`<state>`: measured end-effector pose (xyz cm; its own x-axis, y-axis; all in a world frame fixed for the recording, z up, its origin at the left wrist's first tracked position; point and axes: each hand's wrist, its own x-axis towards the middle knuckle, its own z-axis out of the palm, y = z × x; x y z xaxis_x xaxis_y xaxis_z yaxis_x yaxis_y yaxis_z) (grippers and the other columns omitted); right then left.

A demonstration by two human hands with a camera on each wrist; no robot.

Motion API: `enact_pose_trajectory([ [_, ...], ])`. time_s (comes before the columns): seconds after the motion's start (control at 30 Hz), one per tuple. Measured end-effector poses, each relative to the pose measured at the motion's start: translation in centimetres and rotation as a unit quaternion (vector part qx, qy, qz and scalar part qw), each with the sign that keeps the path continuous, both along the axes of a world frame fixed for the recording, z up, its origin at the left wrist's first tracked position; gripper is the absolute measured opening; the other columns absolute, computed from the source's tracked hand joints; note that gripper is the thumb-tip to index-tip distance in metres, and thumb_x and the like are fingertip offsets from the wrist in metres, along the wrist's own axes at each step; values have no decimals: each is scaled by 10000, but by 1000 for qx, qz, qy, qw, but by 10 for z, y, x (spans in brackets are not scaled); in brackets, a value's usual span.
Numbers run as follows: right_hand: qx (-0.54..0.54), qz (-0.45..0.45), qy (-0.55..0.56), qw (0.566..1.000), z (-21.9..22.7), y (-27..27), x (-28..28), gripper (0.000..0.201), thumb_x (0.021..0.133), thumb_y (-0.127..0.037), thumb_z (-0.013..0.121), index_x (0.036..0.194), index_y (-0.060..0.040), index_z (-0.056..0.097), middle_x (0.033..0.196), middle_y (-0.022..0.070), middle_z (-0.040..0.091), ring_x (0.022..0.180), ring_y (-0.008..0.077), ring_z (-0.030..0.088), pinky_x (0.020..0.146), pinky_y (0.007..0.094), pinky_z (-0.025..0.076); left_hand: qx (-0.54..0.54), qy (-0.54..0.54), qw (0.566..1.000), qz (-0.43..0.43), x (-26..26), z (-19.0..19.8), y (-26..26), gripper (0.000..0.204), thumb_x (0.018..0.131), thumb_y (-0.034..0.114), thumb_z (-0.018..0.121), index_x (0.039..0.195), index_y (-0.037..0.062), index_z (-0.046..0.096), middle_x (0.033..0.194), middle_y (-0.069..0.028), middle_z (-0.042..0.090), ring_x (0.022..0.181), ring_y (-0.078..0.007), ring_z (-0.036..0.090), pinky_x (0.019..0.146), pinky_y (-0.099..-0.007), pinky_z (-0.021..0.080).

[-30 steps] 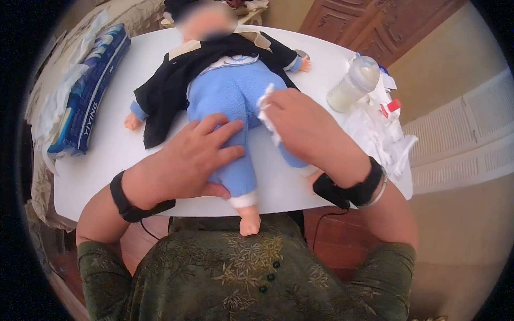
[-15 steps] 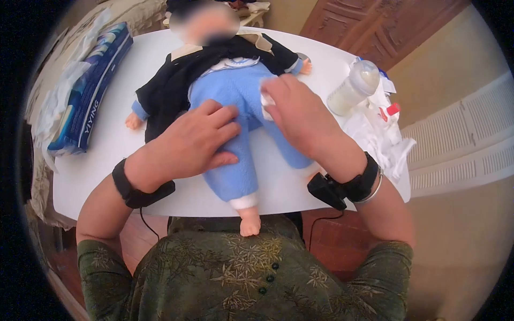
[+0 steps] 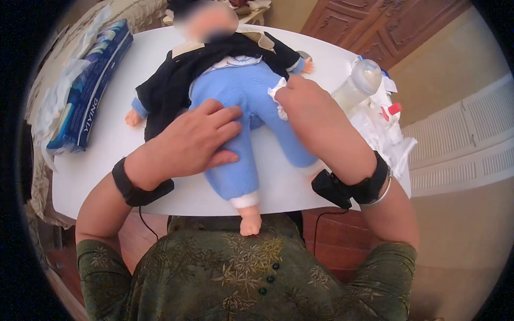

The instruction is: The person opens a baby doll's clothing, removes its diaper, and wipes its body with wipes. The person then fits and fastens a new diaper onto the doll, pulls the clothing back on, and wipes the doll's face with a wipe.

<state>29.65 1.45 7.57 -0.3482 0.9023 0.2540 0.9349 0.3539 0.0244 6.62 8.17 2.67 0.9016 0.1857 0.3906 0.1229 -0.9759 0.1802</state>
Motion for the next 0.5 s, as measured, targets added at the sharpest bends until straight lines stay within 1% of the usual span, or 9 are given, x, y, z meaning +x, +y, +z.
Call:
enact_pose_trajectory([
  [0.07,7,-3,11,1000,-1,1,-1,221,775,-20,583,993,-35,611,879,122,544,851,296,571,722,355,476,-5,6,1000,1,0,1,0,394,744,278,687,1012,23,552,1164,-99,515,981,-282,503,807,-354,482],
  [0.13,54,65,62,994,-9,10,-12,234,762,-27,582,994,-25,610,876,120,546,859,297,573,727,359,478,-11,12,1000,1,0,2,-1,397,748,279,685,1021,24,552,1162,-103,516,983,-285,504,815,-357,479],
  [0.17,54,64,62,995,-14,14,-16,234,762,-27,582,994,-25,610,876,120,546,859,297,573,727,359,478,-8,15,1000,1,0,2,-1,395,750,279,683,1021,23,552,1162,-107,516,983,-287,504,821,-360,476],
  [0.27,47,108,61,991,-20,18,-21,254,742,-11,585,995,-23,610,875,124,546,846,301,572,731,362,479,-2,15,1000,1,0,0,-1,395,751,277,682,1022,21,552,1165,-113,516,983,-291,505,827,-364,474],
  [0.33,29,81,34,996,-16,9,-19,161,734,-1,540,889,-3,582,861,142,528,817,317,554,721,383,467,-4,9,1000,2,-3,-1,1,396,750,275,683,1023,19,552,1168,-114,515,984,-292,505,827,-365,474],
  [0.37,26,84,32,996,-12,2,-16,161,734,-1,540,889,-3,582,861,142,528,817,317,554,721,383,467,-7,-4,1000,-1,-4,-2,0,397,749,271,685,1024,19,551,1170,-115,515,984,-293,506,828,-365,474],
  [0.43,-30,11,-32,999,-2,-15,-12,140,738,-4,544,874,-2,575,859,141,528,817,317,554,723,384,466,-12,-18,1000,-4,-4,-5,-1,397,747,267,687,1025,19,551,1171,-116,516,985,-293,506,829,-365,473],
  [0.47,-31,10,-34,999,3,-20,-12,140,738,-4,544,874,-2,575,859,141,528,817,317,554,723,384,466,-15,-18,1000,-5,-4,-4,0,396,747,264,688,1027,20,550,1169,-115,516,985,-294,506,829,-364,473],
  [0.5,-52,-28,-35,998,7,-26,-12,190,745,-5,562,932,-12,598,869,138,540,838,312,559,739,374,470,-16,-18,1000,-6,-3,-4,0,396,747,261,689,1029,21,550,1167,-115,516,985,-294,506,828,-364,473],
])
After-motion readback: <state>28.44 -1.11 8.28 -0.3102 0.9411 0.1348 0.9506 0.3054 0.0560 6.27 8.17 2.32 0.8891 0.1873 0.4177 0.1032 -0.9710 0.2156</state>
